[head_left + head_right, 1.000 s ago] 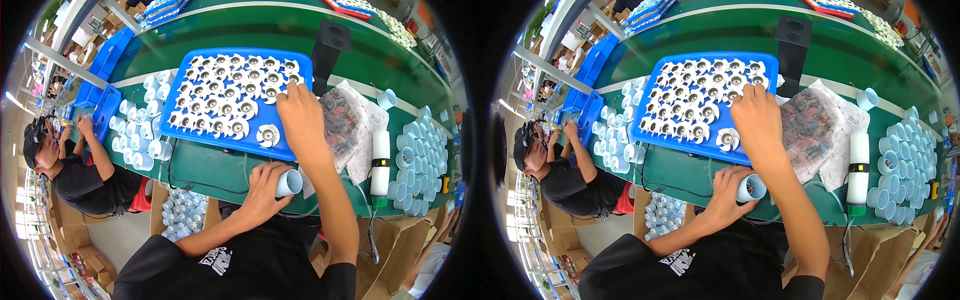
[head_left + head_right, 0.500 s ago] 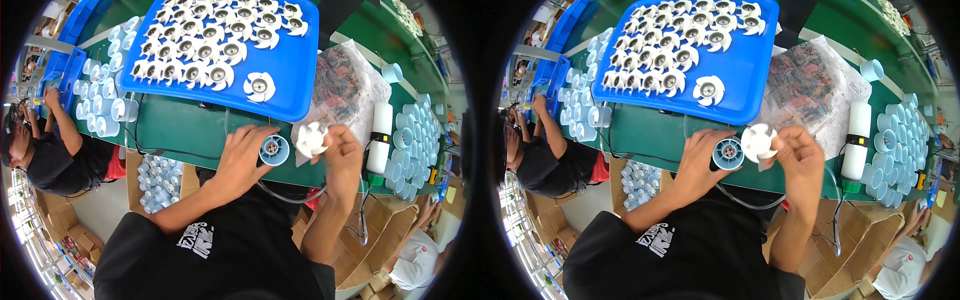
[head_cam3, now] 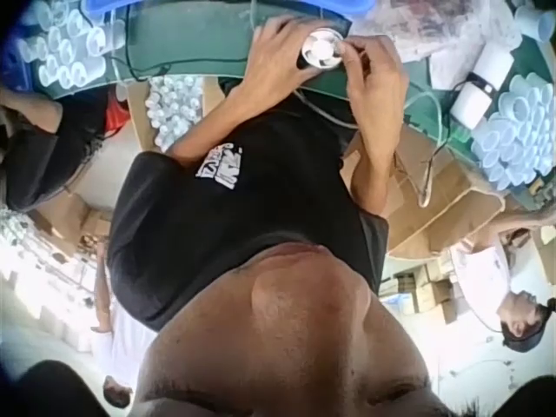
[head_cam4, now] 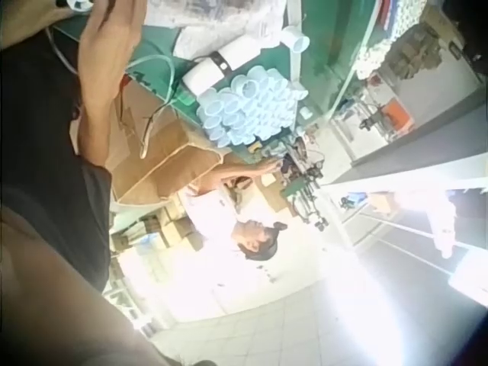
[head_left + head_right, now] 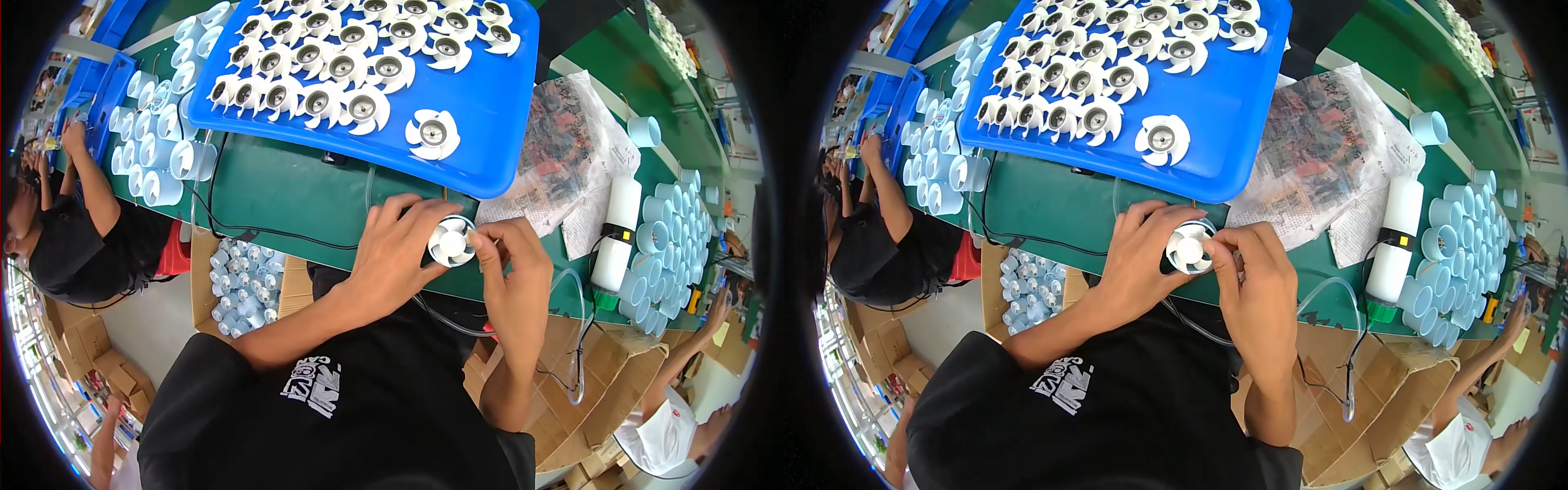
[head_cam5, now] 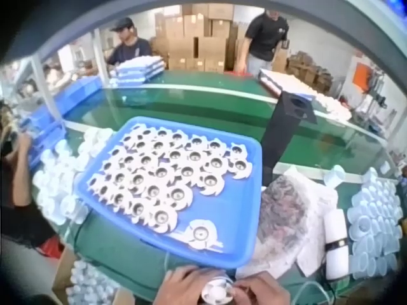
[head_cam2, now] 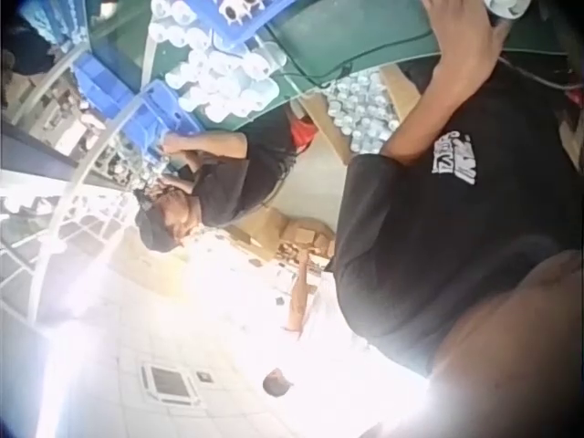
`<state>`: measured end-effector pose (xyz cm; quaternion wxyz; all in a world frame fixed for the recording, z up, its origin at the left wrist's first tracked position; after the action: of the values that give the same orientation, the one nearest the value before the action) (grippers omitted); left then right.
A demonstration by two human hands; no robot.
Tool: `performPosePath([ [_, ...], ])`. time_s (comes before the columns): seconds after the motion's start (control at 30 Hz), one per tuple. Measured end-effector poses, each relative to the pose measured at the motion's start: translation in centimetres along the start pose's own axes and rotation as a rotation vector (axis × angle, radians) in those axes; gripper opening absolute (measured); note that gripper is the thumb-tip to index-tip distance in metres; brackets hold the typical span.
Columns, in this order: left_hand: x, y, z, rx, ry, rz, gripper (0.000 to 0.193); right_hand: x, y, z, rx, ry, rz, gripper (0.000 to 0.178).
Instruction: Assembling electronic components by inserting small parts into plastic housings on an assembly line.
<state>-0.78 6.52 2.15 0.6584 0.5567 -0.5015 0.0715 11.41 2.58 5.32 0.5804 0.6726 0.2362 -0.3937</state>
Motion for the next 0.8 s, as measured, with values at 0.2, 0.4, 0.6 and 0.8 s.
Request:
performPosePath([
  [0.2, -0.1, 0.0, 0.0, 0.0, 0.006, -0.011, 0.066, 1.4, 0.5, -0.2, 0.138, -0.08, -0.28, 0.014],
  [0.4, -0.1, 0.1, 0.0, 0.011, 0.012, -0.009, 0.067, 1.0, -0.4, -0.5, 0.055, -0.015, -0.241, 0.012],
  [0.6, -0.1, 0.1, 0.1, 0.015, 0.013, -0.01, 0.067, 1.4, -1.1, -1.6, 0.001, 0.014, -0.234, 0.012],
  [0.8, -0.1, 0.1, 0.0, 0.014, 0.011, -0.007, 0.066, 1.0, -1.3, -1.7, -0.035, -0.03, -0.13, 0.011],
])
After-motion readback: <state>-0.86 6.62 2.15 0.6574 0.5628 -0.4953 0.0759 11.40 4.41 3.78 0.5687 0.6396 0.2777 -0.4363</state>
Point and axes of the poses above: each hand's wrist, its own z-axis away from the middle knuckle, its own y-axis out of the back of the hand, x = y × z, the point moved 9 cm from there along -z, towards the middle knuckle, and after that the axes turned 4 degrees about y, right-handed, at the moved point
